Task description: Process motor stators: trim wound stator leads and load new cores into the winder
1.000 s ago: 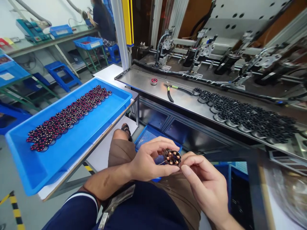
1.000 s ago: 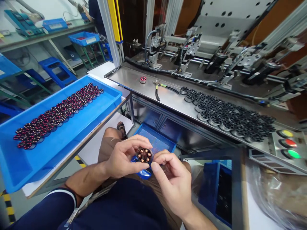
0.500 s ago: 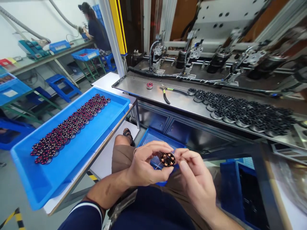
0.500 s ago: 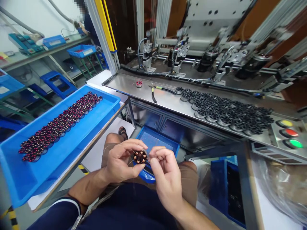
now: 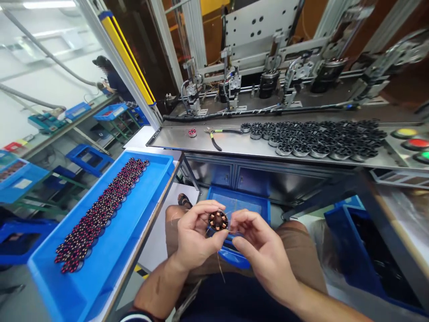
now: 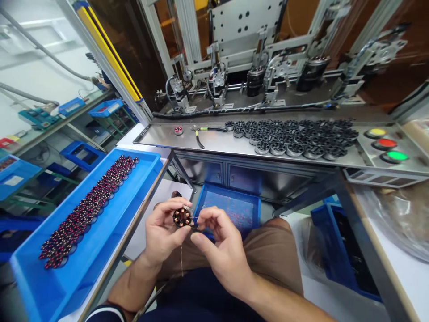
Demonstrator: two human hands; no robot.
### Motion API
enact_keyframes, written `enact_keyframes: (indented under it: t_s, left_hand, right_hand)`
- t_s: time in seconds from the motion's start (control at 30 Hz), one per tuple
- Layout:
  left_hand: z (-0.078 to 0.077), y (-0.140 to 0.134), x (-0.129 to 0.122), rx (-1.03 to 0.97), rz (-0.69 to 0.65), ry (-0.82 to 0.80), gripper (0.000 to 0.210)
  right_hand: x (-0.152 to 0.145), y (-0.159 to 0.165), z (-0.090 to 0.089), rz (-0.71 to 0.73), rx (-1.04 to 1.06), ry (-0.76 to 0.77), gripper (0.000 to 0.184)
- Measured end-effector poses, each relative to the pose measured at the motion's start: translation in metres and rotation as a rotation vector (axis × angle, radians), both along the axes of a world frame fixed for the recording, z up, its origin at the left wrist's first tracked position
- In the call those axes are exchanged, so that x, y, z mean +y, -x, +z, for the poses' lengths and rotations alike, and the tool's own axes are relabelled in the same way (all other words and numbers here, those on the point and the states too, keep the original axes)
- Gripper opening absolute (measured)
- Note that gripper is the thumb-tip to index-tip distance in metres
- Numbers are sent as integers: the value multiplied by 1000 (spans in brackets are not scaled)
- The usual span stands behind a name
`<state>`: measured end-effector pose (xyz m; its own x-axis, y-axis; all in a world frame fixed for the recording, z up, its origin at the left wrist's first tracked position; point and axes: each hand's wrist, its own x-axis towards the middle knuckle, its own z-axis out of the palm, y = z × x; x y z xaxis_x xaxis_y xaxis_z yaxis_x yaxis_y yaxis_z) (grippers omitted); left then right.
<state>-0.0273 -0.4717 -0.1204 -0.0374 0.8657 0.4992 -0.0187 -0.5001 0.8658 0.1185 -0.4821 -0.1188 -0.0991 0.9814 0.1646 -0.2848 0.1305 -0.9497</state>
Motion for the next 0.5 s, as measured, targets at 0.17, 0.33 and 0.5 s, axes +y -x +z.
enact_keyframes:
  t_s: [0.17,0.33,0.5]
  left_hand:
    - [1,-1,1,-83,-69,13,37]
    - [0,-4,-1,-50,-56,-3,37]
    - [5,-6,-1,58,15,-97,41]
  right_hand:
    - [-1,-6,5,-29,-55,-72,26]
    - [4,-9,9,-31,-66,-44,26]
    - [7,-13,16,-33,-163,-179,23]
